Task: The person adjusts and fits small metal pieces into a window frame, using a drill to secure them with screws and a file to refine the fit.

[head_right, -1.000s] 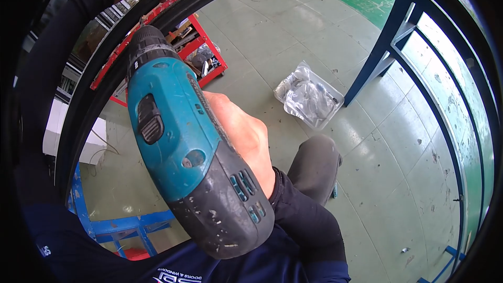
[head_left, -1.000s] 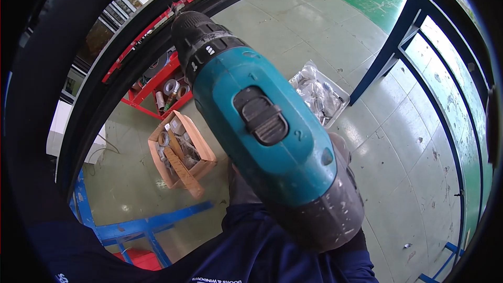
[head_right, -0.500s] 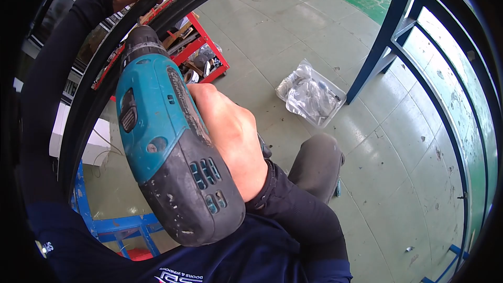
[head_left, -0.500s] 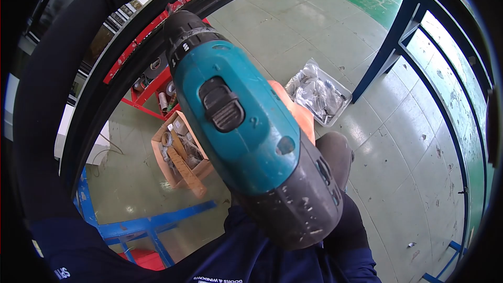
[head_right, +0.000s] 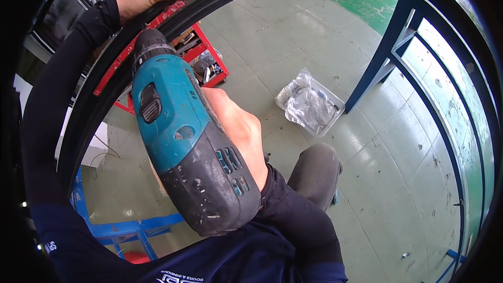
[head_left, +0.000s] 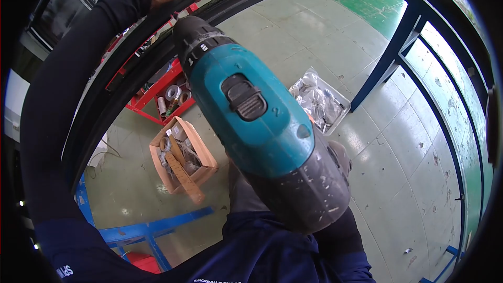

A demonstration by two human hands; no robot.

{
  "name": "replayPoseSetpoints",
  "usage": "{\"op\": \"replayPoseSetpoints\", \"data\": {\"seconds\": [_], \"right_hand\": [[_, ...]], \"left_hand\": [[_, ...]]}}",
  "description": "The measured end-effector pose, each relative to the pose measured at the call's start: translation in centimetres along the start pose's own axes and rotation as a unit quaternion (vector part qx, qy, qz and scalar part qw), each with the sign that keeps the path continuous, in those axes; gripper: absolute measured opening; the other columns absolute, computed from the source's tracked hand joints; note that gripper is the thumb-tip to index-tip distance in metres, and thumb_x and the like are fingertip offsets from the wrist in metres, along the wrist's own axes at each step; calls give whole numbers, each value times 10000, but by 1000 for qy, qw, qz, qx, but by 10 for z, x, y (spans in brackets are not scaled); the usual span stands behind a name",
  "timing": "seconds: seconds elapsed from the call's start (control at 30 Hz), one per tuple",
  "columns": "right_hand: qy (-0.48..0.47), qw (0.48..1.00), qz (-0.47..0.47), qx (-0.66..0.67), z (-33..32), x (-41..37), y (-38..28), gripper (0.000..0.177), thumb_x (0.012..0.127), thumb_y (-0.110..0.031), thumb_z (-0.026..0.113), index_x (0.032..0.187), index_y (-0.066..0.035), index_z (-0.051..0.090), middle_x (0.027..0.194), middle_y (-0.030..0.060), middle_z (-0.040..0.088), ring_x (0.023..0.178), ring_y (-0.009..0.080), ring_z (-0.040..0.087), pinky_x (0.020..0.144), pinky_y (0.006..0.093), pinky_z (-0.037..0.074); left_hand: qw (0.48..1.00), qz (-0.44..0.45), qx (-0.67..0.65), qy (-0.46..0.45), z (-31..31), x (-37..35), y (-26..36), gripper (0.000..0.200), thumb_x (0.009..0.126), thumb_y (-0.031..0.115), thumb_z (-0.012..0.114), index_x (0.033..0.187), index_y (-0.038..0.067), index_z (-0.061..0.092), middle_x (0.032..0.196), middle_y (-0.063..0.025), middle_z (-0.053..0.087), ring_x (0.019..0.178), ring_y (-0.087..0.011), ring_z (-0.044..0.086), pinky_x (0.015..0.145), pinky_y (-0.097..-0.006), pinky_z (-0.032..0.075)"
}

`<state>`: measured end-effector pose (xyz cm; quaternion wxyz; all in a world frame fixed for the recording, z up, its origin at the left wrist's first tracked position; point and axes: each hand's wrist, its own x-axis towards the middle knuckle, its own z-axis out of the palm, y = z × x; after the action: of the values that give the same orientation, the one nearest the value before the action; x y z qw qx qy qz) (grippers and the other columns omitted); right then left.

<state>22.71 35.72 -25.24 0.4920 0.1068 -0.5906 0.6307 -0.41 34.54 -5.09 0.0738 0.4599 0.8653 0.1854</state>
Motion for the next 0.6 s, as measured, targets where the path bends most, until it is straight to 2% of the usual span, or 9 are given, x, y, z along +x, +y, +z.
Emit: {"op": "replayPoseSetpoints", "data": {"seconds": [0.03,0.13,0.23,0.33,0.6], "right_hand": [[6,1000,6,9,1,0,-1,462,772,-125,776,1152,52,583,915,146,649,788,275,679,727,341,529],[21,1000,-19,3,0,6,-6,468,767,-123,778,1156,53,584,927,148,652,801,278,682,733,341,530],[19,1000,-20,-12,0,9,-6,480,761,-124,779,1161,53,583,933,154,653,811,287,682,737,347,532],[15,999,-18,-25,0,11,-4,491,755,-126,780,1166,52,581,940,160,653,821,297,683,741,352,534],[5,998,-8,-69,2,13,-6,521,738,-131,783,1181,51,577,957,175,655,848,323,684,752,366,538]], "left_hand": [[1000,0,5,14,1,-1,0,432,785,345,851,813,24,562,720,-70,676,648,-131,619,577,-262,479],[999,22,-10,34,4,-1,-4,463,790,394,841,830,2,597,714,-65,663,637,-134,610,561,-267,470],[990,90,105,8,-2,15,-34,485,846,526,736,846,93,518,709,23,500,655,-69,532,632,-191,457],[985,121,109,58,2,16,-36,573,771,592,777,717,152,414,643,47,376,588,-75,424,578,-201,401],[986,118,94,65,3,11,-33,580,768,582,781,749,135,412,659,39,368,613,-88,404,578,-222,391]]}}
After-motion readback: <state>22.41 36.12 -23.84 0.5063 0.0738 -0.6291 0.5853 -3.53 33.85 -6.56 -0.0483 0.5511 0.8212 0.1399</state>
